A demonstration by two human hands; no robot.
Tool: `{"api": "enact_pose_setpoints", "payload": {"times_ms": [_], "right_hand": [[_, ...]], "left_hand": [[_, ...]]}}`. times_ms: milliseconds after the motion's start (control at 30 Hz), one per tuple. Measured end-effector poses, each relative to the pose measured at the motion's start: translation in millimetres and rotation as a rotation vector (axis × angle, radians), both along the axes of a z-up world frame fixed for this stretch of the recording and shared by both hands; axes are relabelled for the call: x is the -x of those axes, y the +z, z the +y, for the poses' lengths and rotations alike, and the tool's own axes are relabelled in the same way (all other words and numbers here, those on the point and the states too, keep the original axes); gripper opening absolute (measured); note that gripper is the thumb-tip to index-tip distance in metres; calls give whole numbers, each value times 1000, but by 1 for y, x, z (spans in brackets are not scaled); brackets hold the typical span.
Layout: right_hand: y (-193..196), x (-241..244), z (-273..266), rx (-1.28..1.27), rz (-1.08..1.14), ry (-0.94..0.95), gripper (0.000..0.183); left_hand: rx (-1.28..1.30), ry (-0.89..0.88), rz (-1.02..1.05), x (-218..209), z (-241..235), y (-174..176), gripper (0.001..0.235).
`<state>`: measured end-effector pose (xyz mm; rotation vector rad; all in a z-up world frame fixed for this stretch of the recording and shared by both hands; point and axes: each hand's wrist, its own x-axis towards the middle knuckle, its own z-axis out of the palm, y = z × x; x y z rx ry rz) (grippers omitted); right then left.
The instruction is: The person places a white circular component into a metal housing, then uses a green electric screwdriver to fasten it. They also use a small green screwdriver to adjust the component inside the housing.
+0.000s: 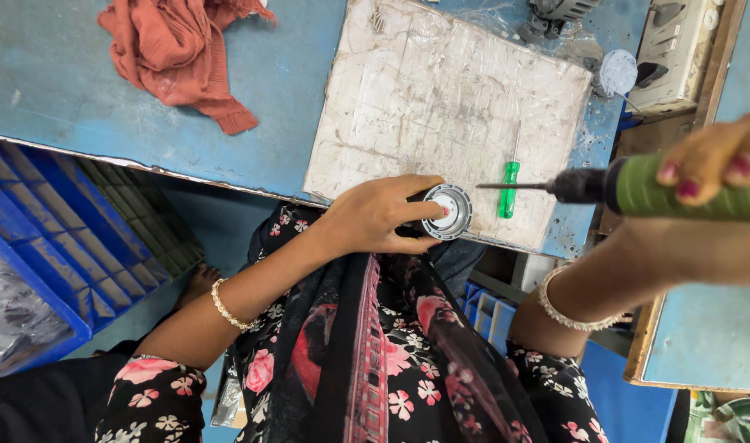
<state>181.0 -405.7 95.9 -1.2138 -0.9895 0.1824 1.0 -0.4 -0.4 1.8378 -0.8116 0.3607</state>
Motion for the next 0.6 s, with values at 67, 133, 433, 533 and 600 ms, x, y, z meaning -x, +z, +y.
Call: {"api": "enact_pose_setpoints", "payload": {"times_ms": [67,133,433,533,600], "right_hand": [[-6,6,21,-51,4,-115,54],[-8,26,54,-146,-24,-349,68],[18,37,146,-225,200,-196,100],[13,56,147,-184,124,-391,107],[14,63,150,-189,85,-421,111]], "left_hand": [[22,-10,-6,-2,0,0,40],[10,-2,-12,-4,0,0,38],[-28,33,53,-5,3,9,35],[-2,-4,118,-4,4,7,36],[23,-22,155,-4,3,4,37]]}}
